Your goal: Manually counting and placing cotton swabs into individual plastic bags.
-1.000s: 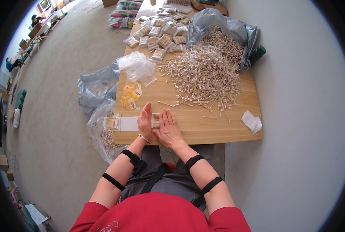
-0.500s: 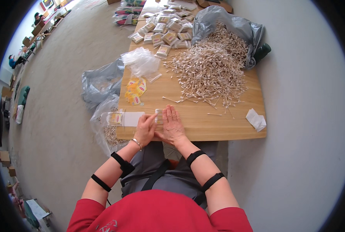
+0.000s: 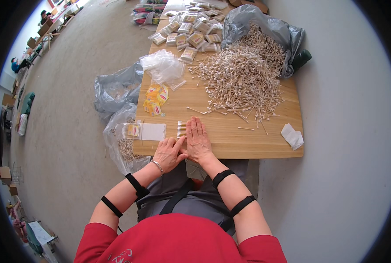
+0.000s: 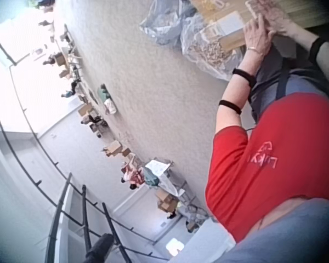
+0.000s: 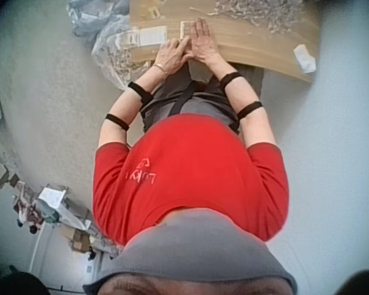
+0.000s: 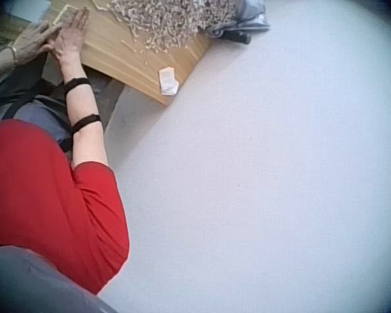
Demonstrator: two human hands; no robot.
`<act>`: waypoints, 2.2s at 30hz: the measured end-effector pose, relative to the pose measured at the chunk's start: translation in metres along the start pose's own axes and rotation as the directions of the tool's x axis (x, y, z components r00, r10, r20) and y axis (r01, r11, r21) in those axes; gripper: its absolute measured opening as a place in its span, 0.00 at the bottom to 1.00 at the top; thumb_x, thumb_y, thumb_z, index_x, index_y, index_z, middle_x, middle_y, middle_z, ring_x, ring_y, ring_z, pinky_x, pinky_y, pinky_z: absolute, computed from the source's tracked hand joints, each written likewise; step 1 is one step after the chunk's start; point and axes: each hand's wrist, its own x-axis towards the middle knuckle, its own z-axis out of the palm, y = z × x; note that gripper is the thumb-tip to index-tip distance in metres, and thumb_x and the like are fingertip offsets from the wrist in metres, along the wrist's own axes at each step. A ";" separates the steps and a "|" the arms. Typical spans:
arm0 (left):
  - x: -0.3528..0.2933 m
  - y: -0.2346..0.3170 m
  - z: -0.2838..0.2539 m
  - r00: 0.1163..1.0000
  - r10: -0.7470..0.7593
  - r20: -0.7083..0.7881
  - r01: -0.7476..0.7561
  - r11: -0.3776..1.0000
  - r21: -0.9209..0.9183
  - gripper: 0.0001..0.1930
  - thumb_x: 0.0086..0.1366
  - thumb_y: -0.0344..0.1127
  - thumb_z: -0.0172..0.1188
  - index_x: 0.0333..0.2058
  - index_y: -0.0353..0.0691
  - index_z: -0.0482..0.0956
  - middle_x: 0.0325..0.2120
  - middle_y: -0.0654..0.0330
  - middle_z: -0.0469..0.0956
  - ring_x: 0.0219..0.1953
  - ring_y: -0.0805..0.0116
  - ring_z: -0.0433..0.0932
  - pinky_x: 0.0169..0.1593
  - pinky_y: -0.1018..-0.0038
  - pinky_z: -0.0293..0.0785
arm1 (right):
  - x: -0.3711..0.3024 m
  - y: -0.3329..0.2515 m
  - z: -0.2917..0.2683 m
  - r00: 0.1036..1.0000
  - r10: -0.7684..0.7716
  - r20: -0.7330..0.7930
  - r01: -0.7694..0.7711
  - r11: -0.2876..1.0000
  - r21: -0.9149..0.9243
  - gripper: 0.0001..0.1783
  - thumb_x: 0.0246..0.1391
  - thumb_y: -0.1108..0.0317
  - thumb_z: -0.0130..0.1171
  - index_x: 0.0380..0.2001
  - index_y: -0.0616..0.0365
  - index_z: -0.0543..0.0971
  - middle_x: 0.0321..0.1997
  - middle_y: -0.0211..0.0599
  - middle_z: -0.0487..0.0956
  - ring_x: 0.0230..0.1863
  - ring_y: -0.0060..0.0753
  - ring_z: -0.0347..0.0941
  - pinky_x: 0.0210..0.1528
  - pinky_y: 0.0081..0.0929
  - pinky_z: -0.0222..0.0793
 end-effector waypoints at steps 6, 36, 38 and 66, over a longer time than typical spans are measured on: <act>0.003 0.004 -0.001 0.999 -0.035 0.008 0.035 0.999 -0.017 0.33 0.59 0.54 0.55 0.57 0.41 0.61 0.39 0.52 0.67 0.44 0.55 0.66 0.49 0.64 0.60 | -0.001 0.001 0.001 1.000 0.001 -0.019 0.000 0.999 0.040 0.52 0.46 0.47 0.54 0.64 0.71 0.46 0.70 0.57 0.44 0.72 0.53 0.36 0.71 0.43 0.33; 0.012 0.008 -0.005 0.988 -0.096 0.122 0.091 0.995 0.040 0.41 0.58 0.61 0.52 0.62 0.40 0.55 0.43 0.52 0.67 0.47 0.56 0.66 0.52 0.63 0.58 | 0.000 0.002 0.004 1.000 0.020 0.007 -0.021 0.999 0.037 0.47 0.51 0.52 0.50 0.64 0.70 0.45 0.70 0.57 0.42 0.72 0.53 0.34 0.71 0.43 0.31; 0.013 0.007 -0.002 0.993 -0.083 0.079 0.081 0.996 0.035 0.40 0.59 0.61 0.51 0.62 0.40 0.55 0.43 0.52 0.68 0.47 0.55 0.67 0.52 0.63 0.59 | 0.000 0.002 0.003 1.000 0.015 0.003 -0.015 0.999 0.052 0.48 0.50 0.51 0.50 0.64 0.70 0.44 0.70 0.57 0.42 0.72 0.53 0.33 0.71 0.43 0.31; 0.025 0.004 -0.007 0.981 -0.134 0.141 0.131 0.991 0.031 0.38 0.62 0.58 0.50 0.63 0.38 0.53 0.44 0.49 0.72 0.48 0.54 0.72 0.50 0.62 0.66 | 0.000 -0.001 -0.005 0.997 0.016 0.069 -0.019 0.999 0.040 0.55 0.41 0.49 0.55 0.64 0.71 0.44 0.70 0.58 0.40 0.73 0.53 0.31 0.71 0.42 0.28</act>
